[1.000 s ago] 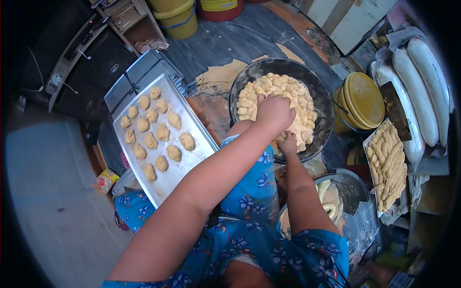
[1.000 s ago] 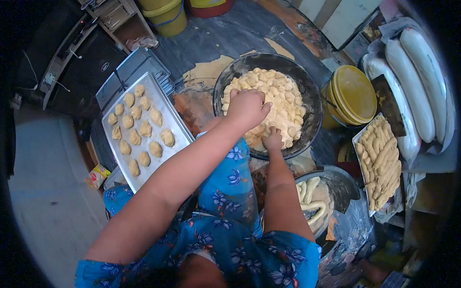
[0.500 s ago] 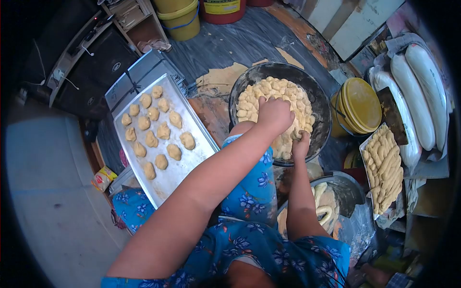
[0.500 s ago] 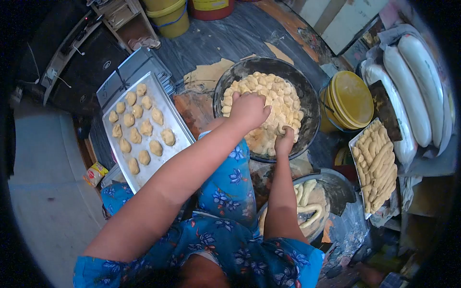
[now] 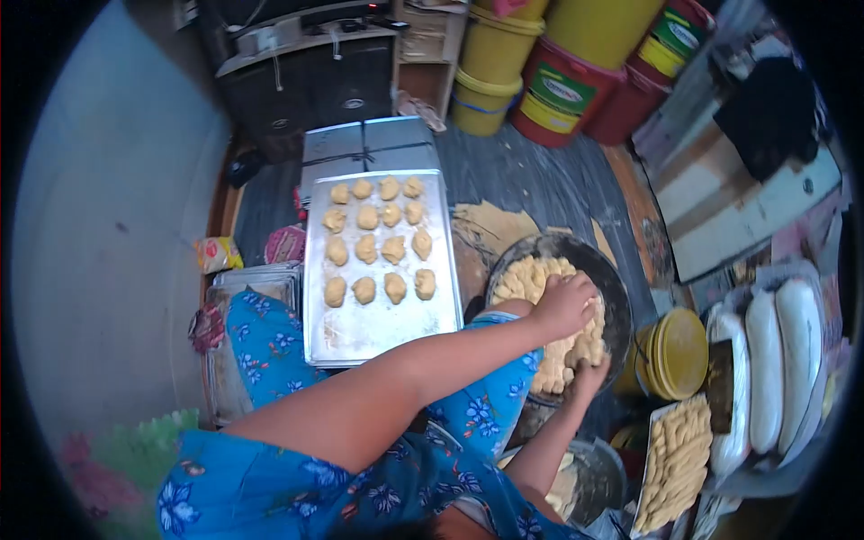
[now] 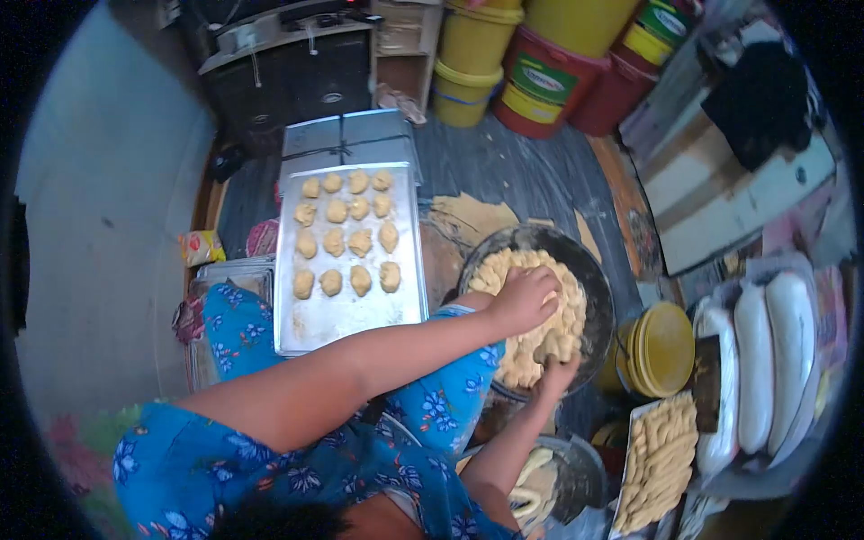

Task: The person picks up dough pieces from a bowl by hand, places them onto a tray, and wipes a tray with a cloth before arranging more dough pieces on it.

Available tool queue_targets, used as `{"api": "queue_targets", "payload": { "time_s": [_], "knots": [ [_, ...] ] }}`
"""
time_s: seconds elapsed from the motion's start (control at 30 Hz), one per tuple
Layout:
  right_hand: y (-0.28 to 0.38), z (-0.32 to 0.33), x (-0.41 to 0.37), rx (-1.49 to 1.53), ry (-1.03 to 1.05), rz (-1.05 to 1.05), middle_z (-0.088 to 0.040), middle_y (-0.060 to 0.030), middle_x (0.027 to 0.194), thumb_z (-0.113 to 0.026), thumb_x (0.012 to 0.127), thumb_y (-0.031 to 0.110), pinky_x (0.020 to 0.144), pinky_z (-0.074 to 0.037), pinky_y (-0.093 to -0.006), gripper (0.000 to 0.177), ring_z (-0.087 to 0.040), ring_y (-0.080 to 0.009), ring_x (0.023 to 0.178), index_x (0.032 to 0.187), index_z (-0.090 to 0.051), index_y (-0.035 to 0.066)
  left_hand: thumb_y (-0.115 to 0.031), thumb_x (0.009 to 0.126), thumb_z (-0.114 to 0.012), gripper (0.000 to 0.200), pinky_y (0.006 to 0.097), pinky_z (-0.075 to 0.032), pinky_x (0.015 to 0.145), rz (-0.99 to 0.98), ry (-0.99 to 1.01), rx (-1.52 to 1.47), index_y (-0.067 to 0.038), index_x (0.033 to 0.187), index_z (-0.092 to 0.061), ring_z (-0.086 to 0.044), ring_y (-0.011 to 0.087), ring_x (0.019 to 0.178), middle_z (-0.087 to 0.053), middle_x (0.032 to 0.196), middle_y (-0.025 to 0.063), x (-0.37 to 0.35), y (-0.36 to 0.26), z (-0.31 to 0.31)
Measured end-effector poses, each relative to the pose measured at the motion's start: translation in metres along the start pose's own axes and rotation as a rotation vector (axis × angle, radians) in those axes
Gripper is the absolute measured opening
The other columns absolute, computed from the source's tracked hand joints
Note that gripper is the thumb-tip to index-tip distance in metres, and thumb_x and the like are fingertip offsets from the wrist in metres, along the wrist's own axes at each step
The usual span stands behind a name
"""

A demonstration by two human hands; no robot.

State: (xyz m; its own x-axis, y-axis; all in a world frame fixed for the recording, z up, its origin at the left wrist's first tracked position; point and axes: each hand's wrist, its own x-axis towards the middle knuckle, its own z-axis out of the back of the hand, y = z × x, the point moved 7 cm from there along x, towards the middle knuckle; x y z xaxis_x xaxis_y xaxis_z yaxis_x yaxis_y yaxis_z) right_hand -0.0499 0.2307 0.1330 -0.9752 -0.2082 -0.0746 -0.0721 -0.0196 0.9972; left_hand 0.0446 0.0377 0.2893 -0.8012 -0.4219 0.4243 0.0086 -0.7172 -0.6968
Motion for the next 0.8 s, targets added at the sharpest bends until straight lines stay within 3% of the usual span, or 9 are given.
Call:
{"api": "queue_targets", "payload": {
  "time_s": [0.13,0.2,0.23,0.33,0.5,0.6,0.63,0.67,0.8],
  "knots": [
    [0.143,-0.078,-0.068,0.628,0.439,0.057,-0.053,-0.0171,0.124,-0.051,0.066,-0.005,0.098,-0.047,-0.0445,0.067,-0.056,-0.0319,0.114,0.132,-0.040,0.000,-0.031,0.092,-0.060,0.044,0.0379,-0.041,0.097,0.015,-0.126,-0.543,-0.007,0.128,-0.052,-0.049,0.0247,0.119,-0.052,0.122,0.0116,-0.046,0.012,0.063],
    [0.181,-0.126,-0.113,0.634,0.715,-0.015,-0.054,-0.0169,0.125,-0.053,0.066,-0.002,0.098,-0.047,-0.0432,0.067,-0.056,-0.0311,0.115,0.132,-0.040,-0.001,-0.029,0.094,-0.059,0.051,0.0348,-0.043,0.097,0.339,0.162,-1.025,-0.008,0.137,-0.044,-0.048,0.0196,0.120,-0.050,0.130,0.0091,-0.077,0.025,0.088],
    [0.181,-0.151,-0.129,0.605,0.783,-0.034,-0.054,-0.0164,0.123,-0.055,0.069,-0.001,0.095,-0.048,-0.0414,0.065,-0.057,-0.0296,0.113,0.132,-0.040,0.000,-0.027,0.093,-0.060,0.051,0.0337,-0.043,0.097,0.457,0.232,-1.065,-0.006,0.137,-0.045,-0.050,0.0167,0.116,-0.053,0.127,0.0072,-0.095,0.025,0.116],
    [0.173,-0.217,-0.179,0.509,0.942,-0.129,-0.056,-0.0131,0.117,-0.055,0.071,-0.001,0.091,-0.049,-0.0357,0.059,-0.058,-0.0256,0.109,0.128,-0.042,0.001,-0.023,0.093,-0.062,0.040,0.0296,-0.046,0.091,0.400,0.003,-0.870,0.000,0.124,-0.054,-0.056,0.0135,0.104,-0.062,0.110,0.0055,-0.140,0.039,0.194],
    [0.106,-0.290,-0.245,0.323,1.100,-0.497,-0.058,-0.0124,0.110,-0.051,0.072,-0.007,0.077,-0.053,-0.0311,0.052,-0.062,-0.0195,0.098,0.123,-0.045,0.002,-0.013,0.088,-0.066,0.026,0.0264,-0.047,0.083,0.714,-0.305,-0.809,0.001,0.109,-0.059,-0.059,0.0110,0.089,-0.062,0.092,0.0040,-0.246,0.111,0.248],
    [0.065,-0.306,-0.248,0.014,1.069,-0.427,-0.059,-0.0125,0.111,-0.050,0.074,-0.006,0.084,-0.053,-0.0350,0.049,-0.063,-0.0223,0.099,0.122,-0.046,0.003,-0.012,0.088,-0.066,0.025,0.0264,-0.050,0.076,0.859,-0.452,-0.774,0.001,0.107,-0.058,-0.060,0.0114,0.085,-0.063,0.091,0.0056,-0.299,0.158,0.251],
    [0.036,-0.311,-0.241,-0.003,1.035,-0.381,-0.061,-0.0117,0.101,-0.056,0.078,-0.001,0.070,-0.054,-0.0313,0.044,-0.064,-0.0189,0.086,0.121,-0.047,0.002,-0.012,0.089,-0.065,0.023,0.0261,-0.050,0.073,0.900,-0.497,-0.764,0.001,0.106,-0.058,-0.060,0.0115,0.084,-0.064,0.093,0.0064,-0.312,0.167,0.249],
    [0.015,-0.313,-0.241,-0.029,1.034,-0.353,-0.061,-0.0118,0.102,-0.056,0.078,-0.001,0.070,-0.053,-0.0313,0.043,-0.064,-0.0188,0.087,0.120,-0.047,0.002,-0.013,0.090,-0.064,0.022,0.0258,-0.051,0.071,0.947,-0.539,-0.756,0.002,0.105,-0.058,-0.060,0.0115,0.082,-0.064,0.095,0.0071,-0.327,0.176,0.244],
    [-0.021,-0.317,-0.247,-0.104,1.039,-0.365,-0.061,-0.0118,0.101,-0.057,0.077,-0.004,0.071,-0.053,-0.0311,0.042,-0.063,-0.0187,0.089,0.117,-0.048,0.002,-0.015,0.089,-0.065,0.038,0.0260,-0.051,0.068,0.788,-0.548,-0.334,0.002,0.121,-0.054,-0.063,0.0121,0.083,-0.064,0.095,0.0085,-0.351,0.202,0.229]
  ]
}}
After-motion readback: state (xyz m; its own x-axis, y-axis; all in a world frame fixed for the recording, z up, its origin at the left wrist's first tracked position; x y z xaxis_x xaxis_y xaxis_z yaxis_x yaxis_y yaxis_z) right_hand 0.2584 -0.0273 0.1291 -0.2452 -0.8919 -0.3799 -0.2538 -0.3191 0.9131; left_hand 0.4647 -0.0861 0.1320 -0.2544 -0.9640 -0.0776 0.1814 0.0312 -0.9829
